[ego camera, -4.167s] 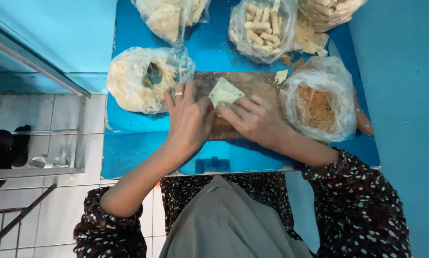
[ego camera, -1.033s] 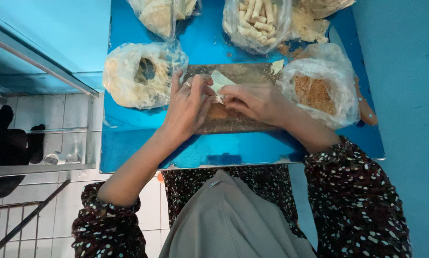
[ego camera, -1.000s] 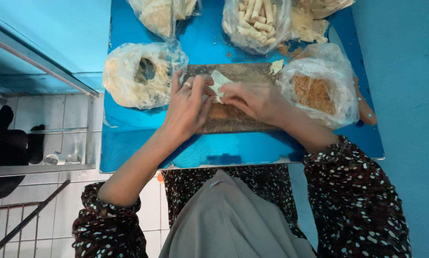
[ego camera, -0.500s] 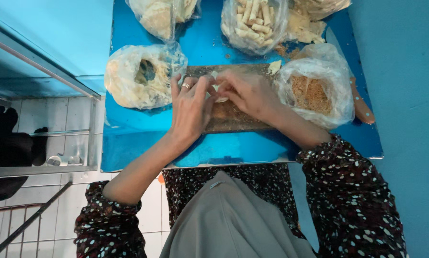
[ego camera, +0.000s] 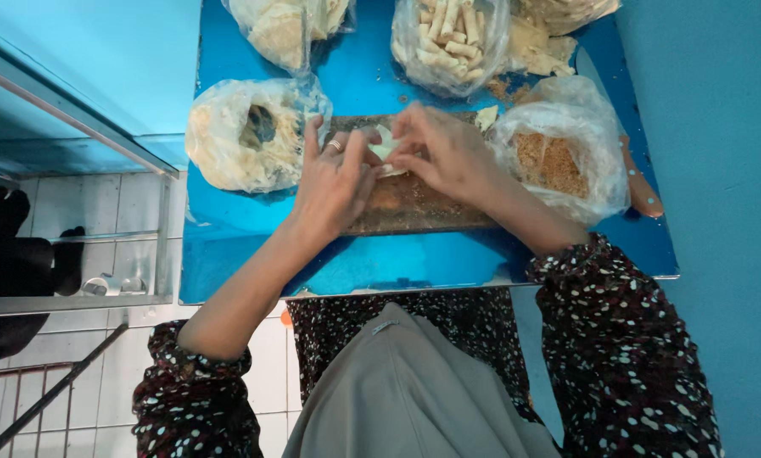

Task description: The person sits at a blue table and folds thin square pastry wrappers around a filling, pressing the edges closed by hand on a wooden board. Finished folded rolls are placed into open plastic bags alongside other bags of completed snacks.

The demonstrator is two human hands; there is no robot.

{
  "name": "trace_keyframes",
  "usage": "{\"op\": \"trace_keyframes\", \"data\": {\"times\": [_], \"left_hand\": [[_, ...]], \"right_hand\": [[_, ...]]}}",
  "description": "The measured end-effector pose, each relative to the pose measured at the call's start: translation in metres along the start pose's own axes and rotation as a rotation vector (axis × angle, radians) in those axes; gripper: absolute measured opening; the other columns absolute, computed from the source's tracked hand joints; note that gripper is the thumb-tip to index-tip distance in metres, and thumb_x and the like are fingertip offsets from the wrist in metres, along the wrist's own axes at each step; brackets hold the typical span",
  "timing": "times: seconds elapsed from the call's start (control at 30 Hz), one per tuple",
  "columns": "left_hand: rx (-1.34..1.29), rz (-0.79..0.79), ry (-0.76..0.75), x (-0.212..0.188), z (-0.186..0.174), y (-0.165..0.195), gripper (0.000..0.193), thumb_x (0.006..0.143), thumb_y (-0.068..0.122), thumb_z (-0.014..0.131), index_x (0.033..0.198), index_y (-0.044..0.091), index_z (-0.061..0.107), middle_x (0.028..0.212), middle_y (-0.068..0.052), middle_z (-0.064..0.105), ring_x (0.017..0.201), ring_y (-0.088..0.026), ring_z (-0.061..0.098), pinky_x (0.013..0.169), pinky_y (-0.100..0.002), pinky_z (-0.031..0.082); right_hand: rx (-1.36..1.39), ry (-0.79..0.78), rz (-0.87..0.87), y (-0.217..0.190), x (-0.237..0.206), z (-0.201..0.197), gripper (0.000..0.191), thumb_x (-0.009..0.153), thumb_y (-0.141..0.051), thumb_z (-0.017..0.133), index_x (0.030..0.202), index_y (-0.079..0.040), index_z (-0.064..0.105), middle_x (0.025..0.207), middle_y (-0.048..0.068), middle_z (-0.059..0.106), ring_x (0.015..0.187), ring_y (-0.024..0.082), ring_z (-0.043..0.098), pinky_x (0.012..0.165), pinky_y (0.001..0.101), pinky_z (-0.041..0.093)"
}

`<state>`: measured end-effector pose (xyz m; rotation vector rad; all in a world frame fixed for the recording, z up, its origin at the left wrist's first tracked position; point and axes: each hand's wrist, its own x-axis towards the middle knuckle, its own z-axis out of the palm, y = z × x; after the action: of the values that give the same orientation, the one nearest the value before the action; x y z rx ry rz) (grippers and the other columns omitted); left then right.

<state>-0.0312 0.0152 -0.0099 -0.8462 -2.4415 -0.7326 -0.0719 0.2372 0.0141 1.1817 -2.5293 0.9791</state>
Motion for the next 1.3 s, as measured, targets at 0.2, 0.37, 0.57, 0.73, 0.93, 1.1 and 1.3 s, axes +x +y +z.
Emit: {"op": "trace_keyframes", "data": {"times": [0.2,0.37,0.57,0.73,0.93,1.1,1.3], "left_hand": [[-0.073,-0.067,0.040,0.003,-0.006,0.008,0.053,0.084,0.005,0.075,0.129,0.003,0.046,0.090,-0.003,0.071,0.105,-0.031,0.067,0.113,-0.064,0.024],[0.005,-0.118,0.026,0.007,0.001,0.013,0.049,0.086,0.005,0.076,0.126,0.006,0.048,0.088,-0.003,0.070,0.100,-0.030,0.067,0.112,-0.060,0.030],[-0.069,-0.222,0.049,0.011,0.011,0.011,0.048,0.083,0.004,0.079,0.120,0.007,0.048,0.093,-0.003,0.072,0.101,-0.031,0.067,0.105,-0.057,0.033],[-0.129,-0.253,0.121,0.006,0.012,0.014,0.051,0.080,0.001,0.078,0.123,0.008,0.051,0.095,-0.003,0.072,0.105,-0.031,0.066,0.106,-0.057,0.033],[0.121,-0.098,0.161,0.001,0.003,0.019,0.012,0.085,0.009,0.078,0.089,0.010,0.066,0.124,-0.007,0.064,0.124,-0.031,0.054,0.114,-0.066,0.026],[0.174,-0.026,0.109,-0.004,-0.003,0.019,0.010,0.083,0.016,0.078,0.087,0.009,0.071,0.155,-0.014,0.044,0.139,-0.038,0.040,0.112,-0.077,0.013],[0.070,-0.187,0.062,0.004,0.006,0.005,0.010,0.081,0.013,0.081,0.086,0.013,0.073,0.153,-0.015,0.041,0.140,-0.040,0.036,0.110,-0.074,0.015]], "right_hand": [[0.365,-0.067,0.336,0.006,0.006,0.001,0.034,0.091,-0.010,0.076,0.111,-0.005,0.048,0.092,0.008,0.079,0.093,0.015,0.078,0.077,0.0301,0.058],[0.460,-0.026,0.350,0.006,0.006,0.005,0.034,0.090,-0.010,0.079,0.108,-0.005,0.050,0.093,0.009,0.078,0.091,0.015,0.076,0.078,0.0290,0.059],[0.101,0.148,0.128,-0.008,-0.008,0.009,0.028,0.092,-0.013,0.079,0.108,-0.007,0.057,0.094,0.005,0.075,0.091,0.022,0.075,0.078,0.0379,0.054],[-0.077,0.141,-0.009,-0.011,-0.006,0.004,0.025,0.093,-0.013,0.080,0.107,-0.009,0.059,0.091,0.003,0.072,0.093,0.026,0.066,0.083,0.0445,0.047],[0.013,0.091,0.103,-0.009,0.000,0.003,0.028,0.089,-0.016,0.079,0.108,-0.009,0.060,0.091,-0.002,0.073,0.092,0.026,0.060,0.081,0.0433,0.044],[-0.037,0.138,0.049,-0.011,-0.007,0.004,0.027,0.089,-0.016,0.081,0.108,-0.011,0.061,0.101,0.002,0.071,0.099,0.026,0.062,0.091,0.0424,0.045],[-0.178,0.134,-0.128,-0.010,-0.011,0.003,0.028,0.094,-0.016,0.078,0.114,-0.011,0.059,0.104,0.000,0.072,0.108,0.023,0.066,0.097,0.0426,0.043]]}}
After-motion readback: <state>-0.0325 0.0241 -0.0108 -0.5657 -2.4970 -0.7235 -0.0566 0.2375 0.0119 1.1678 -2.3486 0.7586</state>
